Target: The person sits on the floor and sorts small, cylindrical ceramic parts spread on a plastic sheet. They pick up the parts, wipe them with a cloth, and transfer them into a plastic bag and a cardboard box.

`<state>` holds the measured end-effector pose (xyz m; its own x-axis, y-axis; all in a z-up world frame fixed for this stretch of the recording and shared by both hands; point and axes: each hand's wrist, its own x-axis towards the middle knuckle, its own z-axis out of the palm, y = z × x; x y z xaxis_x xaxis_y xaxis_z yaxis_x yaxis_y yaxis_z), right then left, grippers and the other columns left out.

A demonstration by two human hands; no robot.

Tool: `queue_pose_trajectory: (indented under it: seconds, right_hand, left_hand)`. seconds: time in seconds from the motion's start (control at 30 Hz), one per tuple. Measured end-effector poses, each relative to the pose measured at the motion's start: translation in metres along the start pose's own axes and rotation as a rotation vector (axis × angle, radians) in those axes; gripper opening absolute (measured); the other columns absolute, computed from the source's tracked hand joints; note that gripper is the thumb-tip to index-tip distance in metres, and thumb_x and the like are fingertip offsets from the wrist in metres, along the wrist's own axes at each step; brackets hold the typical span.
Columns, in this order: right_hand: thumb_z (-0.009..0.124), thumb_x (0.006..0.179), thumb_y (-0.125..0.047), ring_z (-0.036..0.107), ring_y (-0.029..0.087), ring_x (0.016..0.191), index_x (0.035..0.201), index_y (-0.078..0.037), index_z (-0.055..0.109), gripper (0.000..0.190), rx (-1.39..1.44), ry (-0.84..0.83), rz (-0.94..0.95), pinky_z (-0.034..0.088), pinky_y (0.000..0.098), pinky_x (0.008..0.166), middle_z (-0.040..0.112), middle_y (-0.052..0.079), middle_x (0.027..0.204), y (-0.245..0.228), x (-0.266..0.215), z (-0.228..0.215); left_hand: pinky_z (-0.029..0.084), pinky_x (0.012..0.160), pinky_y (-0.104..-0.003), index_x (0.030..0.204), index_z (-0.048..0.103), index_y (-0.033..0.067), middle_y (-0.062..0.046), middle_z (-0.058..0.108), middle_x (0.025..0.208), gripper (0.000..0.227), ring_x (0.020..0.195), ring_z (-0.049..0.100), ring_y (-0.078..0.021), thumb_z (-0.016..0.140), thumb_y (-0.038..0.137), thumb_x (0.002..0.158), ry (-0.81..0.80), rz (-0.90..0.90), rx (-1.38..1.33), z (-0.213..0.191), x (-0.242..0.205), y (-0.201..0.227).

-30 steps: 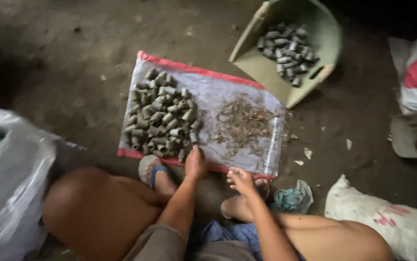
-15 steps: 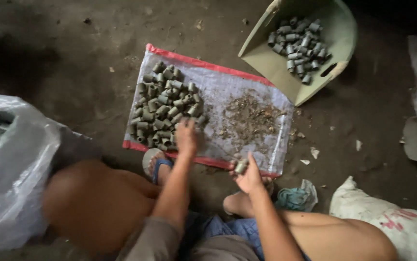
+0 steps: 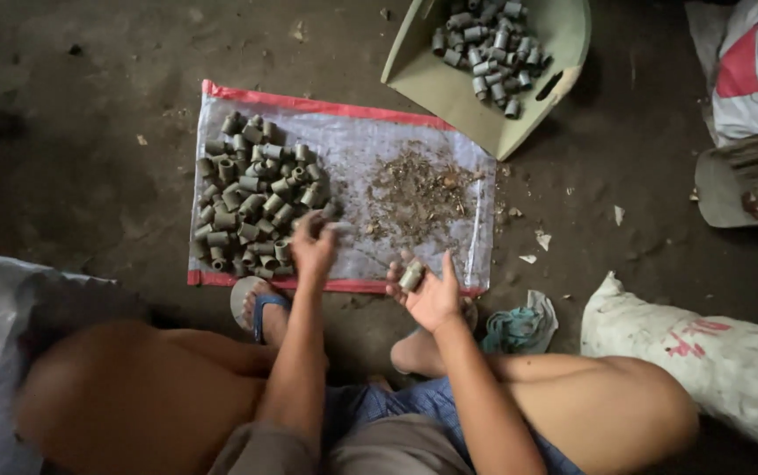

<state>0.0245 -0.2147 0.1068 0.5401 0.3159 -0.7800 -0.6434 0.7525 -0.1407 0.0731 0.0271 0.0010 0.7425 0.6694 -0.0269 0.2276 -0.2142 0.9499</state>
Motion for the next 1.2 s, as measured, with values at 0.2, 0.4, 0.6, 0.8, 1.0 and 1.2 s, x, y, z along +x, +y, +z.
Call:
queue_pose_trajectory:
  seconds: [0.2,0.4,0.6,0.8,1.0,1.2]
  right_hand:
    - [0.056,0.083,-0.082,0.067,0.048,0.110,0.128,-0.010,0.068,0.086,-0.004,0.024,-0.114,0.056,0.0655,0.095,0.070,0.024,0.122,-0.013,0.006,0.006]
    - [0.058,0.085,-0.077,0.066,0.048,0.114,0.124,-0.009,0.070,0.079,0.012,0.043,-0.133,0.057,0.0635,0.093,0.069,0.024,0.125,-0.018,-0.001,0.007]
    - [0.080,0.089,-0.018,0.074,0.037,0.100,0.104,-0.010,0.072,0.019,-0.270,0.135,-0.273,0.064,0.0519,0.085,0.076,0.017,0.107,-0.002,0.041,-0.031]
    - [0.087,0.082,-0.026,0.074,0.029,0.077,0.094,-0.007,0.070,0.029,-0.230,0.317,-0.103,0.066,0.0431,0.062,0.072,0.014,0.087,0.038,0.111,-0.128]
    - [0.078,0.087,-0.026,0.066,0.025,0.079,0.103,-0.002,0.058,0.035,-0.010,0.333,-0.246,0.066,0.0355,0.068,0.052,0.010,0.090,-0.080,0.043,0.004]
    - [0.083,0.069,-0.070,0.037,0.044,0.149,0.165,-0.034,0.006,0.127,-0.171,-0.010,-0.565,0.043,0.0604,0.115,0.018,0.024,0.168,-0.170,-0.054,0.132]
  left_hand:
    - [0.065,0.079,-0.038,0.147,0.054,0.0118,-0.020,0.074,0.114,0.063,0.093,0.073,-0.0244,0.068,-0.009,0.089,-0.814,-0.421,-0.732,0.014,-0.055,0.071]
    - [0.064,0.083,-0.043,0.151,0.048,0.0073,-0.027,0.071,0.120,0.071,0.104,0.071,-0.0284,0.067,-0.016,0.087,-0.945,-0.352,-0.788,0.011,-0.060,0.088]
    - [0.063,0.084,-0.046,0.149,0.050,0.0041,-0.026,0.072,0.117,0.073,0.104,0.069,-0.0307,0.070,-0.019,0.083,-0.989,-0.356,-0.706,0.012,-0.059,0.080]
    - [0.054,0.088,-0.053,0.127,0.072,0.0090,-0.023,0.071,0.108,0.064,0.098,0.068,-0.0438,0.081,-0.002,0.064,-0.320,0.208,0.154,-0.006,-0.038,0.002]
    - [0.054,0.082,-0.052,0.128,0.066,0.0241,-0.016,0.044,0.141,0.065,0.120,0.053,-0.0416,0.091,0.021,0.068,0.002,0.122,0.798,-0.034,-0.041,-0.012]
    - [0.044,0.096,-0.059,0.140,0.057,0.0231,-0.020,0.030,0.155,0.079,0.132,0.039,-0.0454,0.091,0.009,0.070,0.059,0.056,0.718,-0.037,-0.053,0.013]
